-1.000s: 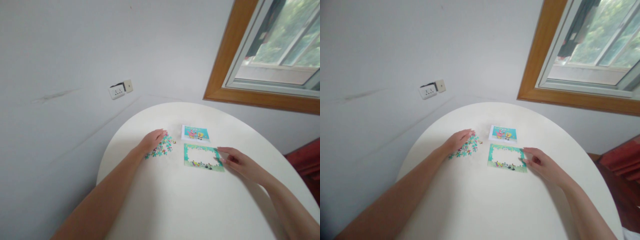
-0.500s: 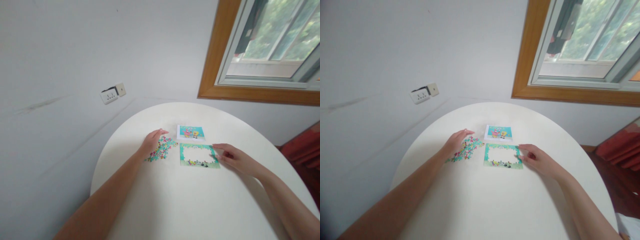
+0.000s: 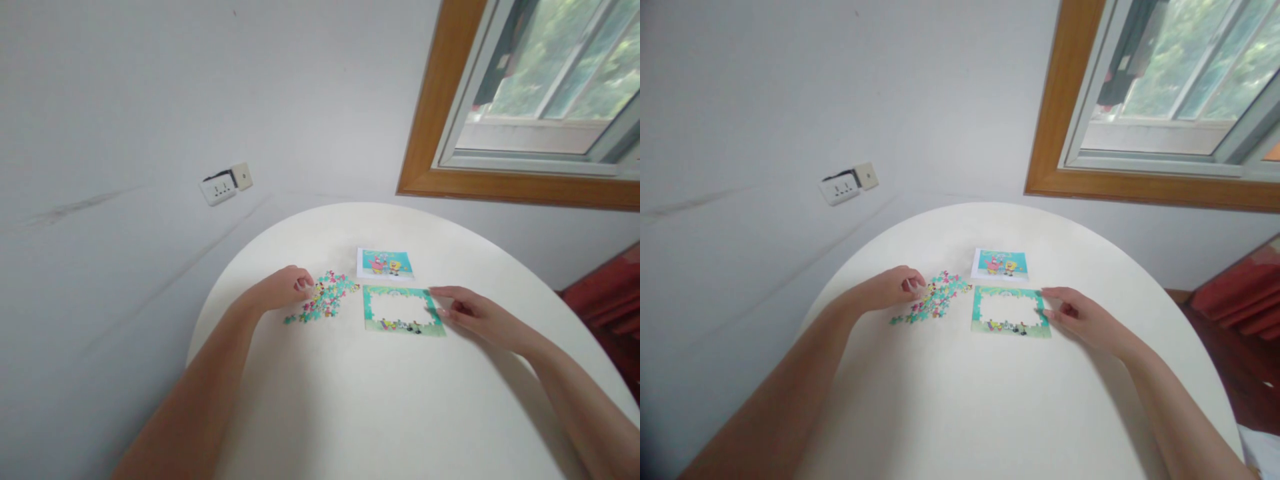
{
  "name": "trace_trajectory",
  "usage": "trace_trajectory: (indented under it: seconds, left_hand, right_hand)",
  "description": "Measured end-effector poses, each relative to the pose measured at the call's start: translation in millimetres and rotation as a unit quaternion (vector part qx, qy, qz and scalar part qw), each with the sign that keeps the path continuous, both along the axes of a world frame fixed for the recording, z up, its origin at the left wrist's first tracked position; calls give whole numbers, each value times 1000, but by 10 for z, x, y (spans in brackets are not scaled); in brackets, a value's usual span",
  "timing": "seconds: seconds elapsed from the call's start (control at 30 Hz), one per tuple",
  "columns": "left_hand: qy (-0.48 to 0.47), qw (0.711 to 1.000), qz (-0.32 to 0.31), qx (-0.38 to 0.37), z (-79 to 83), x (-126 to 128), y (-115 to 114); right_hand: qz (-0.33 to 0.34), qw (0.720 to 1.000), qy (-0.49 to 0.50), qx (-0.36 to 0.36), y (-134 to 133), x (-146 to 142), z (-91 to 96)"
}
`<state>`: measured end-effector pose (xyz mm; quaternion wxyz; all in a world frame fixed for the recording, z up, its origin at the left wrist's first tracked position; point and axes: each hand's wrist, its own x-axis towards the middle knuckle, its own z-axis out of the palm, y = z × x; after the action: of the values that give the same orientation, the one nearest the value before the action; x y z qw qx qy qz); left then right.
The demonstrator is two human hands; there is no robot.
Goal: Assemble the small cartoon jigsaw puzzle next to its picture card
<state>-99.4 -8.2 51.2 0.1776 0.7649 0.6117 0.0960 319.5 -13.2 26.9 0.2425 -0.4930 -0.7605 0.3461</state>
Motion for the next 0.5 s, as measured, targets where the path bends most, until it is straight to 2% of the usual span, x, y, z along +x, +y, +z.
trace_trajectory:
  seconds: [0.5]
  left_hand:
    - [29, 1000, -7, -4, -2, 98, -56]
  right_hand:
    - [-13, 1000, -15, -2, -4, 4, 4]
